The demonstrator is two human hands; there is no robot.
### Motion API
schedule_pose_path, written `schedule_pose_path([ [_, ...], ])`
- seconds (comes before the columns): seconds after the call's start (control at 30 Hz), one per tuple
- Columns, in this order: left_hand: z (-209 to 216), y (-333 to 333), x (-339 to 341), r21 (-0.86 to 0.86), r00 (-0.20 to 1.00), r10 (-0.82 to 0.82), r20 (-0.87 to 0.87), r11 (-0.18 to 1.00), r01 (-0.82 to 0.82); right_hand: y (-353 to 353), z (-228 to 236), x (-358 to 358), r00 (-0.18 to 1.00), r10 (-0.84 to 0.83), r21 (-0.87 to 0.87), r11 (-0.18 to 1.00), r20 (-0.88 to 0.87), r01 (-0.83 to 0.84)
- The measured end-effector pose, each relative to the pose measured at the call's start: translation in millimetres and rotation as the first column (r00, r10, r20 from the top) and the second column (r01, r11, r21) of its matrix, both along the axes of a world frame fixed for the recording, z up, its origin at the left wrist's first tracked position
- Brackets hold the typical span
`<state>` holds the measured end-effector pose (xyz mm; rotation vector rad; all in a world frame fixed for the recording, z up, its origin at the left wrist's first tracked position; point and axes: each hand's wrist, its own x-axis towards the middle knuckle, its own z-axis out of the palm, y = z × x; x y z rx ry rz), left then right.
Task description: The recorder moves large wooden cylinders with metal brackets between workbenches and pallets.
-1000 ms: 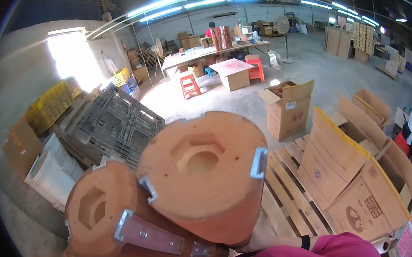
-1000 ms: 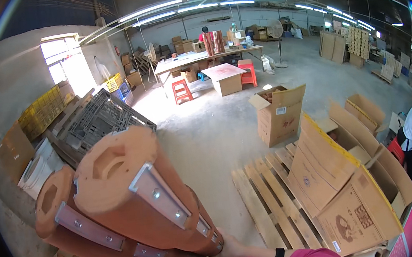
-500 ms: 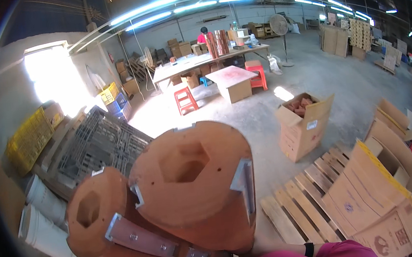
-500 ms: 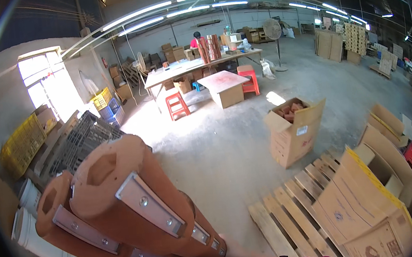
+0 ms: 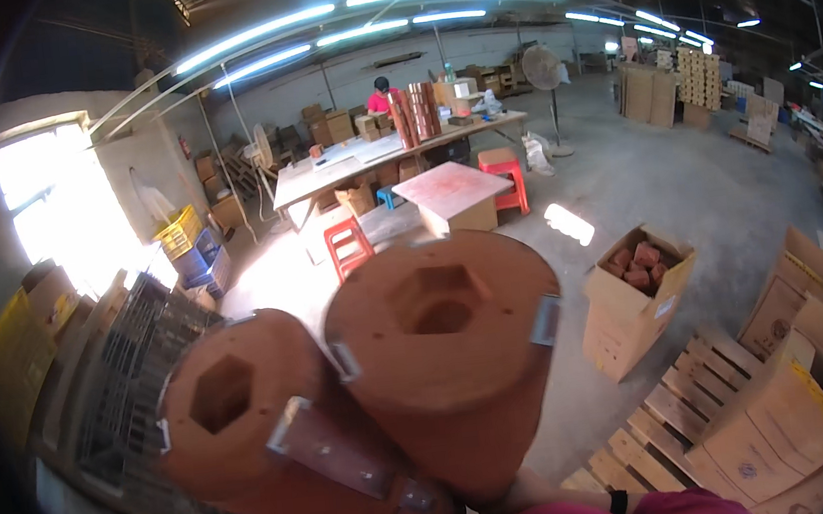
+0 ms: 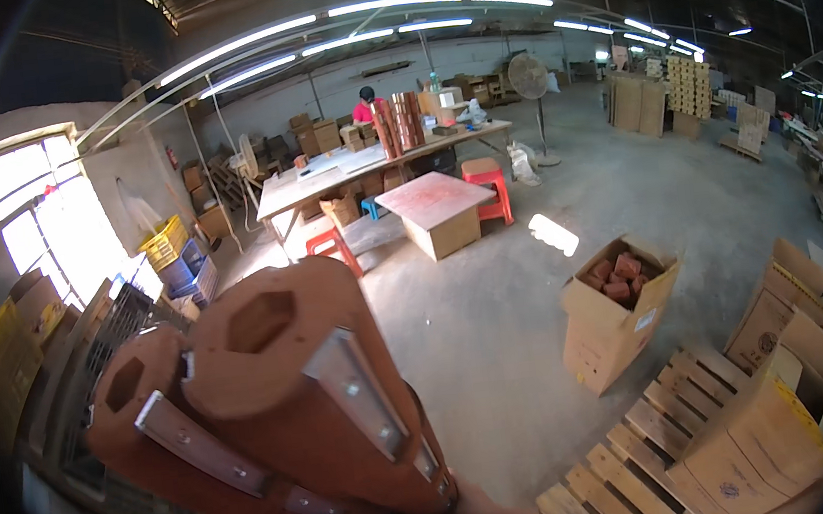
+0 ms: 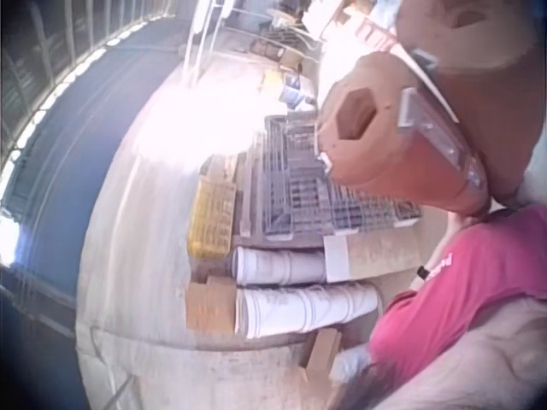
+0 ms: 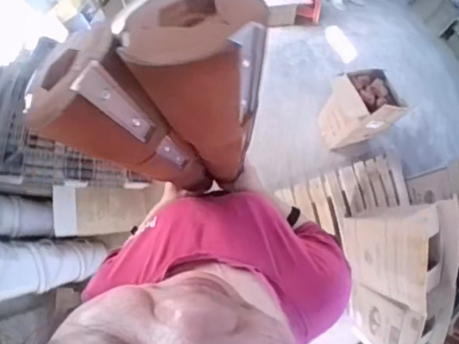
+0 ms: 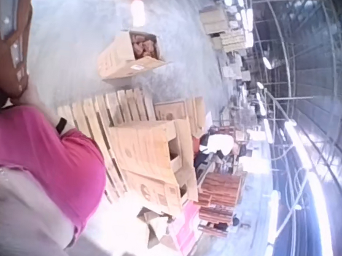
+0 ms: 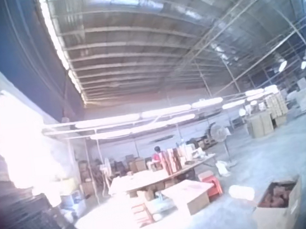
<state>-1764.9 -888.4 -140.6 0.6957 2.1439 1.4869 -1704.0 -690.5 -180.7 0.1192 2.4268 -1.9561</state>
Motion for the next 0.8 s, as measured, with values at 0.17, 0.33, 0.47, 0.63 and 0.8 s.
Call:
schedule_pose_path([
  [0.17, 1.6, 39.1, -118.9, 0.011, 0.994, -0.107, -0.012, 0.994, 0.107, 32.7, -2.9, -97.9, 0.995, -0.096, 0.029, 0.995, 0.006, 0.096],
  [0.33, -9.4, 95.7, -223.6, -0.012, 0.975, -0.222, -0.015, 0.975, 0.222, 86.6, -13.5, -184.8, 0.988, -0.151, 0.069, 0.986, -0.043, 0.153],
  [0.47, -12.1, 158.8, -298.5, -0.024, 0.953, -0.303, -0.017, 0.953, 0.303, 142.1, -35.3, -254.1, 0.982, -0.187, -0.354, 0.916, 0.042, 0.189],
  [0.63, -9.1, 229.1, -385.6, -0.024, 0.935, -0.355, -0.016, 0.935, 0.354, 216.3, -4.6, -330.5, 0.973, -0.224, -0.3, 0.925, 0.06, 0.232],
  [0.8, -20.2, 303.9, -472.2, -0.005, 0.915, -0.402, -0.032, 0.916, 0.402, 284.5, 17.8, -404.3, 0.949, -0.302, -0.139, 0.947, -0.091, 0.289],
])
